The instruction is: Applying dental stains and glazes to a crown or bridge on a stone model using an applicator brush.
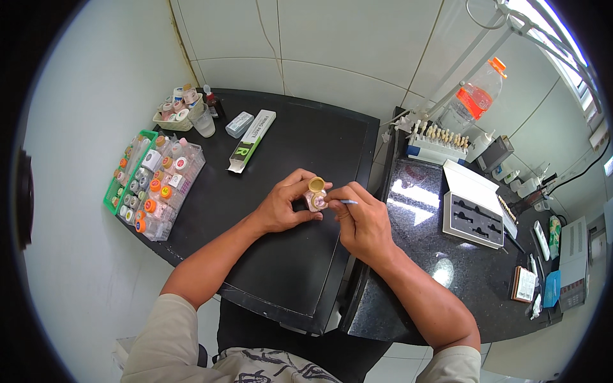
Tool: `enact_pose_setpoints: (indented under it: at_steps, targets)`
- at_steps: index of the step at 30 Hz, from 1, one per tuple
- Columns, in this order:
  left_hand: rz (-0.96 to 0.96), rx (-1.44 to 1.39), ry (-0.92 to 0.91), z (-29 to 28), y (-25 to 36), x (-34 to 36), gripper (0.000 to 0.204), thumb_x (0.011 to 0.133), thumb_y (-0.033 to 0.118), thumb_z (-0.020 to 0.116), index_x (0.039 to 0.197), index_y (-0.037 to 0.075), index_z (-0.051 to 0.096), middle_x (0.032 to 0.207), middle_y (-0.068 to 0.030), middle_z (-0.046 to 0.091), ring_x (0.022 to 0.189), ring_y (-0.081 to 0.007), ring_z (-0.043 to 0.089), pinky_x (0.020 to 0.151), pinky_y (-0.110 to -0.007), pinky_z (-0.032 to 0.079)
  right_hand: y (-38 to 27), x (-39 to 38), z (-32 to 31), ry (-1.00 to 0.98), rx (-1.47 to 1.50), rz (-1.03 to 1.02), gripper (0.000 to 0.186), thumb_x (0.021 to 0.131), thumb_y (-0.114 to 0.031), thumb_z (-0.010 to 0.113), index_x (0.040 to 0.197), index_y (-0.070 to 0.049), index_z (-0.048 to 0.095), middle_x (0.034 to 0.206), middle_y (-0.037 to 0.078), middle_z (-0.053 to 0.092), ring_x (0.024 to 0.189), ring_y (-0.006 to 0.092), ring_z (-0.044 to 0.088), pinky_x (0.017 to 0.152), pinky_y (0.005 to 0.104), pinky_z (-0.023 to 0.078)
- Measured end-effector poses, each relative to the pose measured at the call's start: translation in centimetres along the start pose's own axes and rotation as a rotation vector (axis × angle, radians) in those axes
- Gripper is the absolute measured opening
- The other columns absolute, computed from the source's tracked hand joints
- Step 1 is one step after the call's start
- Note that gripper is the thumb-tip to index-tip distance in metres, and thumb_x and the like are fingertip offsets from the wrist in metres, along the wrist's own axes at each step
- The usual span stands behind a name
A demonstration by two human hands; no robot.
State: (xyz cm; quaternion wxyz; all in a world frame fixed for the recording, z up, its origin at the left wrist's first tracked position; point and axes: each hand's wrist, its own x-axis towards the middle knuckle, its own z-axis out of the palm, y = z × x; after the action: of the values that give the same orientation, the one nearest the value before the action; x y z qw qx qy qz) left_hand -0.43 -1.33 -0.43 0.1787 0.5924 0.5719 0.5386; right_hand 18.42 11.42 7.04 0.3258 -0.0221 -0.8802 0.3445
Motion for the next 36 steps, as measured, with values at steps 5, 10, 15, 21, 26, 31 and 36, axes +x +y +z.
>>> enact_pose_setpoints:
  at_steps: [5, 10, 15, 21, 26, 31, 36]
  targets:
    - [-0.037, 0.019, -0.006, -0.1, 0.1, 0.1, 0.056, 0.084, 0.009, 0.091, 0.136, 0.003, 0.07, 0.13, -0.0072, 0.06, 0.114, -0.0192, 0.069, 0.098, -0.033, 0.061, 0.1, -0.1, 0.1, -0.048, 0.028, 0.005, 0.009, 0.103, 0.0, 0.064, 0.106, -0.001, 0.073, 0.088, 0.01, 0.067, 0.065, 0.0231, 0.071, 0.06, 0.0348, 0.056]
    - [-0.013, 0.082, -0.019, -0.2, -0.4, 0.0, 0.052, 0.083, 0.008, 0.091, 0.13, 0.001, 0.07, 0.131, -0.006, 0.061, 0.115, -0.0188, 0.069, 0.098, -0.033, 0.061, 0.2, 0.1, -0.2, -0.122, -0.014, 0.061, 0.013, 0.105, 0.003, 0.06, 0.107, 0.006, 0.072, 0.093, 0.013, 0.069, 0.07, 0.0195, 0.072, 0.062, 0.0301, 0.06]
    - [-0.015, -0.011, -0.01, 0.0, -0.2, 0.1, 0.054, 0.082, 0.012, 0.092, 0.131, 0.003, 0.07, 0.129, -0.0084, 0.063, 0.111, -0.0227, 0.07, 0.094, -0.036, 0.06, 0.4, -0.1, 0.3, -0.081, -0.044, 0.041, 0.008, 0.1, -0.003, 0.069, 0.107, -0.004, 0.074, 0.09, 0.011, 0.069, 0.068, 0.0282, 0.07, 0.06, 0.0375, 0.054]
    - [-0.07, -0.012, -0.025, -0.1, -0.2, 0.1, 0.057, 0.084, 0.008, 0.091, 0.137, 0.002, 0.068, 0.132, -0.007, 0.062, 0.113, -0.0193, 0.07, 0.098, -0.035, 0.062, 0.4, -0.1, 0.4, -0.021, -0.016, 0.012, 0.011, 0.101, -0.003, 0.069, 0.109, -0.005, 0.075, 0.091, 0.011, 0.069, 0.07, 0.0289, 0.071, 0.061, 0.0376, 0.054]
    - [-0.069, -0.03, 0.014, -0.2, -0.2, 0.2, 0.061, 0.083, 0.013, 0.093, 0.138, 0.002, 0.068, 0.128, -0.0073, 0.066, 0.112, -0.0199, 0.071, 0.095, -0.034, 0.063, -0.2, 0.0, 0.1, 0.013, -0.007, 0.071, 0.012, 0.103, -0.002, 0.066, 0.111, -0.003, 0.075, 0.093, 0.011, 0.071, 0.071, 0.0225, 0.072, 0.06, 0.0339, 0.056]
    - [-0.056, -0.026, 0.032, -0.4, -0.9, -0.1, 0.064, 0.08, 0.018, 0.096, 0.136, 0.001, 0.068, 0.127, -0.0079, 0.068, 0.112, -0.0204, 0.072, 0.096, -0.035, 0.062, -0.1, 0.1, -0.3, -0.098, 0.09, 0.169, 0.012, 0.106, -0.003, 0.063, 0.111, 0.0, 0.074, 0.095, 0.011, 0.072, 0.068, 0.0182, 0.072, 0.059, 0.0298, 0.058]
    - [-0.063, -0.102, 0.12, 0.3, 0.0, 0.2, 0.059, 0.079, 0.017, 0.095, 0.129, 0.001, 0.068, 0.12, -0.0109, 0.073, 0.104, -0.0265, 0.075, 0.091, -0.037, 0.061, 0.2, 0.0, -0.2, -0.049, 0.025, 0.151, 0.013, 0.107, -0.003, 0.061, 0.111, 0.0, 0.074, 0.094, 0.01, 0.07, 0.066, 0.0183, 0.071, 0.059, 0.0295, 0.058]
